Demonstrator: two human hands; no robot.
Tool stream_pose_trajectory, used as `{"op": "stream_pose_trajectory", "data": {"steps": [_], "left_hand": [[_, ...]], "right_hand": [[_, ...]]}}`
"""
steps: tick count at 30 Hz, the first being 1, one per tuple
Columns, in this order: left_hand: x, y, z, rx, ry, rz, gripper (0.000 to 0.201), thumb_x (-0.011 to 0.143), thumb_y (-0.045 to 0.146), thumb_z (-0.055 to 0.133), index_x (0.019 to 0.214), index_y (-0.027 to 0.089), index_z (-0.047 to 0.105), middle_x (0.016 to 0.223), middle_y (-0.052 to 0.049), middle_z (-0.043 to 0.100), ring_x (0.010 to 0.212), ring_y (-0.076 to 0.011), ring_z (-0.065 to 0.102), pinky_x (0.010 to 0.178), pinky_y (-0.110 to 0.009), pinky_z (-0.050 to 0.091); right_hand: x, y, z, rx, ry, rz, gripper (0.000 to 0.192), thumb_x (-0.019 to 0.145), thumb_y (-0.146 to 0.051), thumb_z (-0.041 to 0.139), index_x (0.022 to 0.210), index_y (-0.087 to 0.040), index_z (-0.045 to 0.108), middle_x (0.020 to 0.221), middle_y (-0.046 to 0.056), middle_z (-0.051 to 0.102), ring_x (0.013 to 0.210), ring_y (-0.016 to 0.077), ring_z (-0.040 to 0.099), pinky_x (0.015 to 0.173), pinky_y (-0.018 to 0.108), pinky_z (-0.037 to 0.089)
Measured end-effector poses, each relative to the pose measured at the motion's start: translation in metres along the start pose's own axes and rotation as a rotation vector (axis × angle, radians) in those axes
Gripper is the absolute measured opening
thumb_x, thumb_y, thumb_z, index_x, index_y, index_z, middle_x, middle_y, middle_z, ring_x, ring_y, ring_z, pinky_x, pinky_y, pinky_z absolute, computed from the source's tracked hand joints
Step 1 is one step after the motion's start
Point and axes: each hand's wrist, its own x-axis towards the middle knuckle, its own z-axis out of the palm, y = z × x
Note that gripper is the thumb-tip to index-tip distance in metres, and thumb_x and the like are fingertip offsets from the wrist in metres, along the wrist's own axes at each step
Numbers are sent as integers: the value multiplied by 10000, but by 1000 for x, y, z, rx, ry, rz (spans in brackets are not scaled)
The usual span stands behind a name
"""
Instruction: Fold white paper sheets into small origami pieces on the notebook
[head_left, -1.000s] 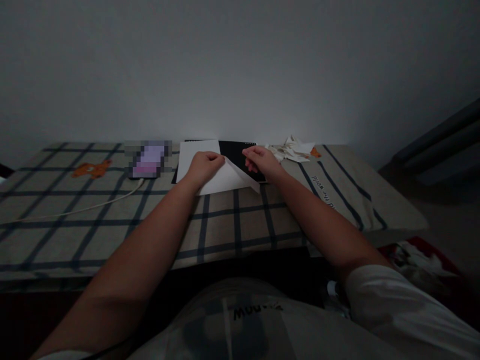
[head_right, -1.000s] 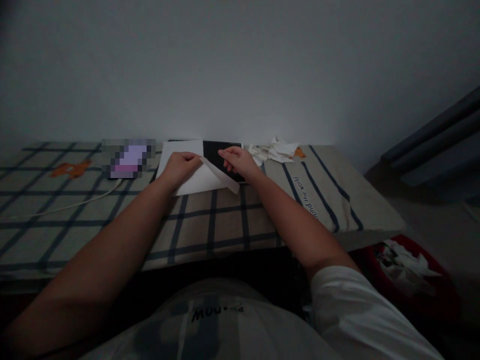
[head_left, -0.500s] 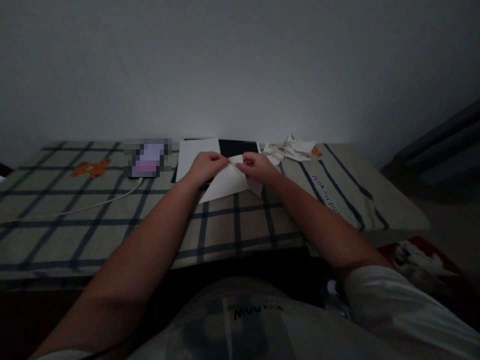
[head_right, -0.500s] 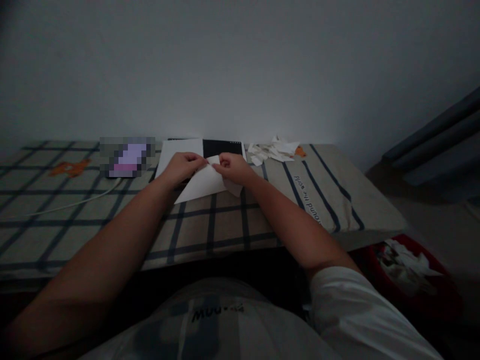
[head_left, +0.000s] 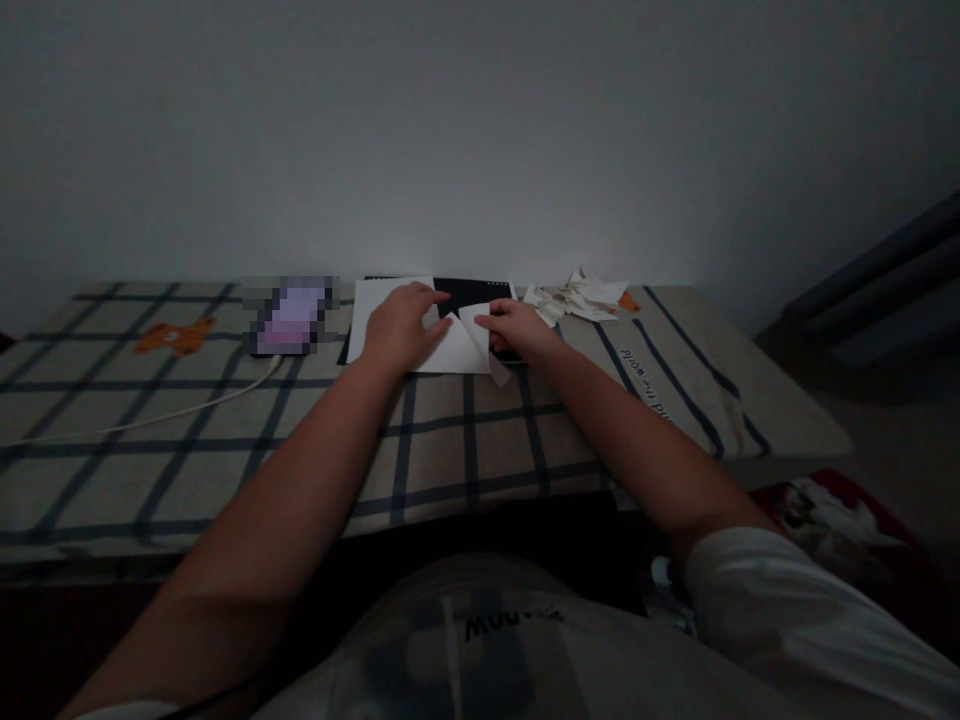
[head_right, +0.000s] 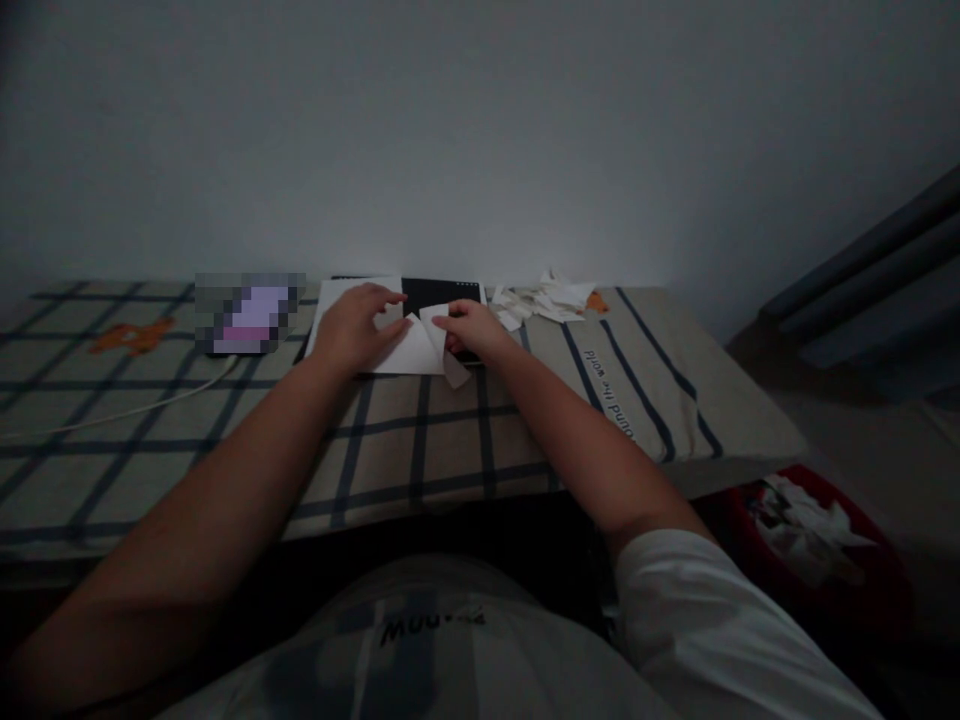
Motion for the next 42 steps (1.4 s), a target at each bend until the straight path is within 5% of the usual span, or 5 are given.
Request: {"op": "stream_pose_trajectory", "data": {"steps": [7, 11, 18, 36, 42], "left_hand": [[-3, 11, 7, 180, -150, 139, 422, 1058, 383, 526, 1248, 159, 828, 1335, -158, 758, 1226, -347, 689, 1020, -488, 576], [0, -4, 18, 126, -295, 244, 468, 1071, 367, 468, 1309, 141, 802, 1419, -164, 732, 1292, -328, 674, 1128, -489, 546], [1, -13, 20, 168, -310, 231, 502, 1077, 346, 440, 1440, 176, 742, 1521, -157, 683, 1353, -351, 644, 1139, -527, 538], [-1, -10, 22, 147, -344, 172, 511, 1028, 224, 521, 1503, 244, 708, 1576, -116, 666, 1438, -346, 606, 1168, -511, 535], [0, -8, 23, 206, -369, 153, 545, 1053, 188, 462, 1559, 235, 659, 1622, -108, 626, 1466, -339, 575, 1173, -500, 522]], "right_hand": [[2, 1, -1, 128, 50, 61, 399, 1033, -60, 641, 1418, -159, 603, 730, -38, 704, 556, 88, 631, 543, 179, 516], [6, 4, -6, -177, 51, -29, 271, 1031, -130, 663, 1296, -132, 718, 803, 29, 764, 623, 115, 652, 559, 214, 487], [16, 14, -22, -729, 25, -422, 265, 1012, -149, 598, 1077, -157, 855, 1127, 101, 844, 1023, 216, 743, 958, 345, 546], [-2, 10, -20, -1294, -8, -596, 367, 1072, -272, 609, 1403, -218, 758, 1316, 148, 727, 1213, 291, 628, 852, 353, 469], [-2, 8, -18, -1413, -21, -621, 335, 1114, -283, 529, 1215, -171, 829, 1276, 169, 736, 1183, 303, 623, 792, 367, 454]]}}
